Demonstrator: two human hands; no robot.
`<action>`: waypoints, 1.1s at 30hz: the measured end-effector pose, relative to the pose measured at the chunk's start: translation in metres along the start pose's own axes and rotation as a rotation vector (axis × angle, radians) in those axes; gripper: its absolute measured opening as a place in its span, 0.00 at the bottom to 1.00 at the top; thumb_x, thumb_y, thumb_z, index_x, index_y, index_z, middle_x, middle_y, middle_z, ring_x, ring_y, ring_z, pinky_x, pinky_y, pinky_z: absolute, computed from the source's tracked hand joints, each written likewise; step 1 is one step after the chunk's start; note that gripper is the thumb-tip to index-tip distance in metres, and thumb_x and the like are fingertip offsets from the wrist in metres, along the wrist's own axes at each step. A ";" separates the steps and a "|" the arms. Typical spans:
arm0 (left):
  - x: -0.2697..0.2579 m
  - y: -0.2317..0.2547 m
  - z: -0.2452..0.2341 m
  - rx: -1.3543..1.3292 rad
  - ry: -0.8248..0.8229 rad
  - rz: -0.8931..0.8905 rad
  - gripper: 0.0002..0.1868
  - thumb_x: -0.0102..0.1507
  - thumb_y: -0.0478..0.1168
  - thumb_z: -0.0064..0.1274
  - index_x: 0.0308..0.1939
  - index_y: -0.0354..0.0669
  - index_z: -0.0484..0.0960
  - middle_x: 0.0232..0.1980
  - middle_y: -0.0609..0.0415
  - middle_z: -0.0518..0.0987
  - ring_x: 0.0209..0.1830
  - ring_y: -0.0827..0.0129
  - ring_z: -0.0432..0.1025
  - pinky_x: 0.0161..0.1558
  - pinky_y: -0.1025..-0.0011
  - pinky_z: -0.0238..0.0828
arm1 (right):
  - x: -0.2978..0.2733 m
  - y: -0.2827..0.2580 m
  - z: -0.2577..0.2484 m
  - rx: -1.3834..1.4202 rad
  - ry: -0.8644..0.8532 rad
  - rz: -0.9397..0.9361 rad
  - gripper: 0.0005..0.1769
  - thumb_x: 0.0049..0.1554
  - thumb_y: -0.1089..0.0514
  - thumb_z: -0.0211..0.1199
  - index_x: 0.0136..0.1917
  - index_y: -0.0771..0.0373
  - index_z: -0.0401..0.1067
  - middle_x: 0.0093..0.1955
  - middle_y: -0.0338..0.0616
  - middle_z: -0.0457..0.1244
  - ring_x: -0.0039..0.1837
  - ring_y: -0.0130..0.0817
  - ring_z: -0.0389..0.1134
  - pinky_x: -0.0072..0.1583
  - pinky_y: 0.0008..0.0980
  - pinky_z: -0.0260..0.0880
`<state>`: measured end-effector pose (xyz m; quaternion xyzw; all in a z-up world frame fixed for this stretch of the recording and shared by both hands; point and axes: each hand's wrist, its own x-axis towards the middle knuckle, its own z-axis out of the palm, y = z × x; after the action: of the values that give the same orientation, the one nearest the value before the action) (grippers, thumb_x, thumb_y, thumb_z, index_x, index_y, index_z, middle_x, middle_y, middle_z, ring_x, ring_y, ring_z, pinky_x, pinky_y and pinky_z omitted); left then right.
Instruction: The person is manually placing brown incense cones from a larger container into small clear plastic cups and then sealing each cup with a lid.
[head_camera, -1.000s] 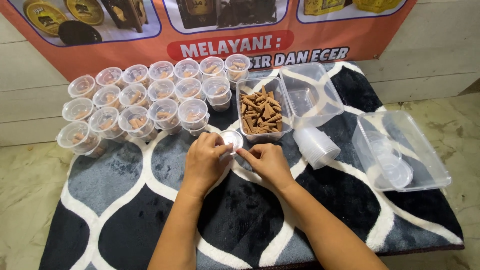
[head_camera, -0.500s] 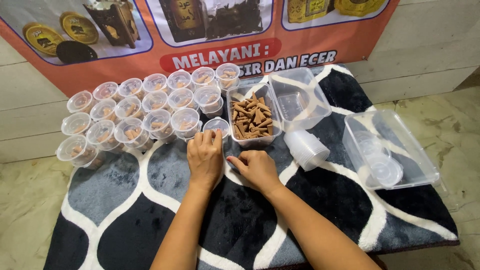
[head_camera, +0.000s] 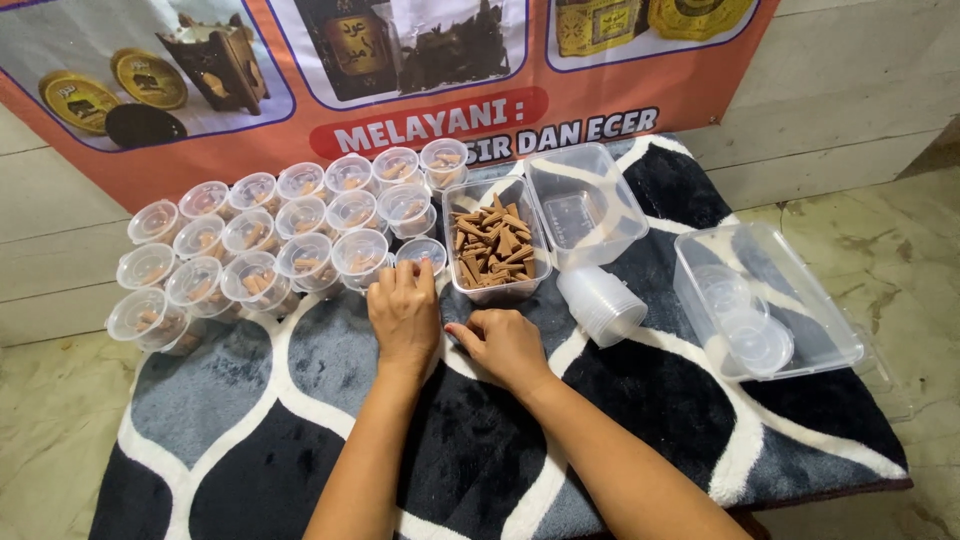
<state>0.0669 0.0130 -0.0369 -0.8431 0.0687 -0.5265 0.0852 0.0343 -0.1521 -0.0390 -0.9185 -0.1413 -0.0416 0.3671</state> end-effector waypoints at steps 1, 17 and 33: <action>-0.001 0.000 0.000 -0.001 -0.002 0.000 0.05 0.60 0.35 0.57 0.38 0.51 0.83 0.34 0.59 0.69 0.31 0.63 0.65 0.28 0.67 0.57 | 0.000 0.000 0.001 0.000 -0.001 0.002 0.20 0.56 0.36 0.62 0.35 0.51 0.79 0.31 0.39 0.70 0.43 0.47 0.74 0.43 0.41 0.73; -0.001 0.003 -0.024 -0.143 -0.074 -0.112 0.17 0.56 0.34 0.55 0.50 0.47 0.82 0.42 0.57 0.74 0.32 0.63 0.69 0.28 0.68 0.64 | -0.079 -0.017 -0.064 -0.020 0.408 -0.156 0.09 0.57 0.50 0.69 0.37 0.53 0.76 0.33 0.34 0.66 0.38 0.31 0.68 0.42 0.30 0.69; 0.010 0.006 -0.052 -0.366 0.116 -0.146 0.27 0.53 0.33 0.54 0.57 0.53 0.82 0.41 0.59 0.73 0.26 0.69 0.70 0.28 0.70 0.68 | -0.080 0.060 -0.070 -0.087 0.813 0.207 0.09 0.51 0.58 0.73 0.33 0.59 0.76 0.25 0.40 0.61 0.34 0.39 0.69 0.40 0.32 0.68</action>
<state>0.0239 0.0014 -0.0069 -0.8156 0.1069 -0.5576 -0.1120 -0.0229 -0.2598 -0.0422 -0.8513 0.1101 -0.3692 0.3560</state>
